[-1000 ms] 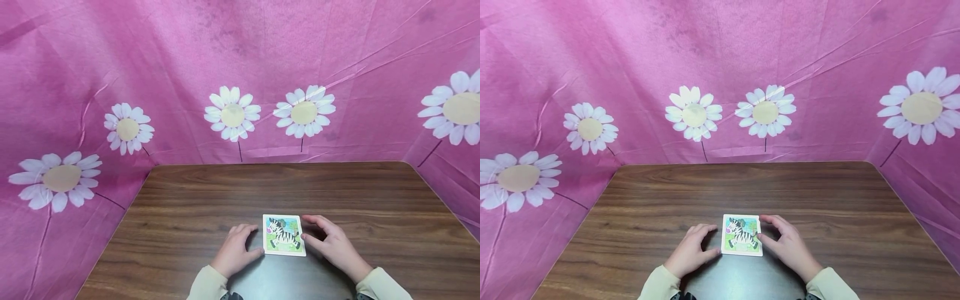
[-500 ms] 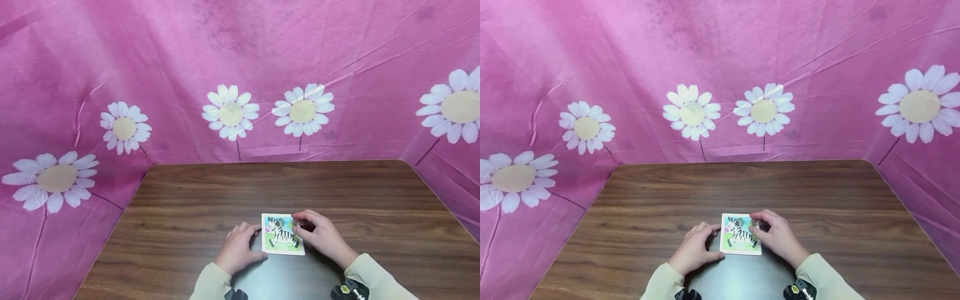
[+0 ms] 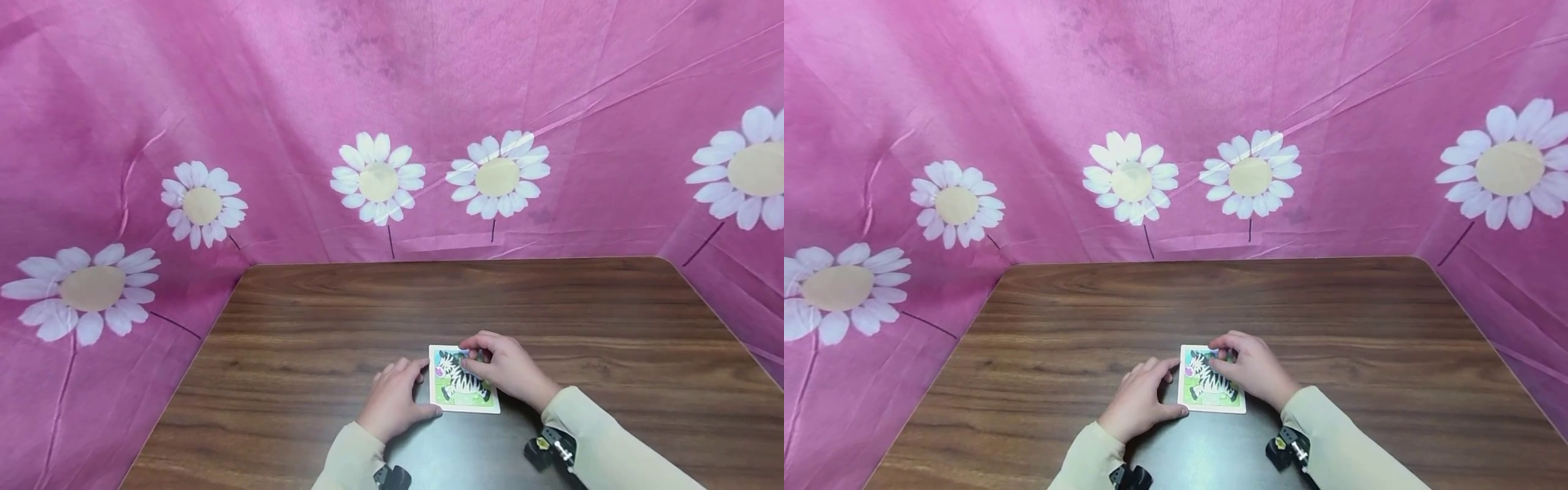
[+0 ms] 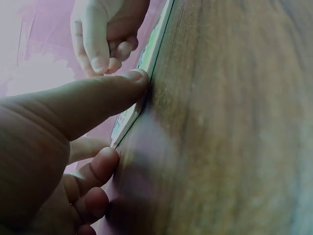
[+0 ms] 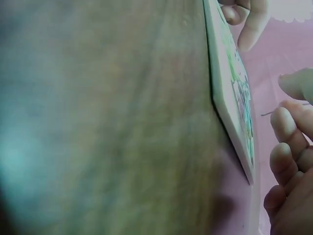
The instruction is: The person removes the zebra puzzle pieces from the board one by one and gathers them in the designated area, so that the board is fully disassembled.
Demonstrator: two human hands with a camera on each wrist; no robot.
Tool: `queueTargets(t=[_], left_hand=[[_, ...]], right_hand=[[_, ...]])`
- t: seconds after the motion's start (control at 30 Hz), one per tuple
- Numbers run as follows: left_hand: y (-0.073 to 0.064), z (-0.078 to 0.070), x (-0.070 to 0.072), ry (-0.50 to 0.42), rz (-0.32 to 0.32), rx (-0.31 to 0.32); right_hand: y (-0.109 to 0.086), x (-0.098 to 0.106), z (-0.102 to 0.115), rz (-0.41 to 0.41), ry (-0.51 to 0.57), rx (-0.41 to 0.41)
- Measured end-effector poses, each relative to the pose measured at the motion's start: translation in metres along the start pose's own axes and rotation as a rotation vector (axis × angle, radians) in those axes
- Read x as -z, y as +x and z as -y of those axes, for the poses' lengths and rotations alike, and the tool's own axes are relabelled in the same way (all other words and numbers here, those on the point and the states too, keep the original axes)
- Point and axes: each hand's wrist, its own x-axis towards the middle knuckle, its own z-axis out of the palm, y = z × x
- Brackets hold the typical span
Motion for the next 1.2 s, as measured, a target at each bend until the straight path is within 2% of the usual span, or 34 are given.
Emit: queueTargets(t=[0.33,0.63,1.2], left_hand=[[0.004,0.003,0.000,0.024,0.023,-0.010],[0.006,0.002,-0.001,0.062,0.028,-0.024],[0.007,0.002,0.002,0.077,0.035,-0.006]], right_hand=[[0.021,-0.007,0.005,0.158,-0.060,-0.070],[0.030,-0.010,0.008,0.192,-0.166,-0.076],[0.038,-0.013,0.011,0.242,-0.104,-0.167]])
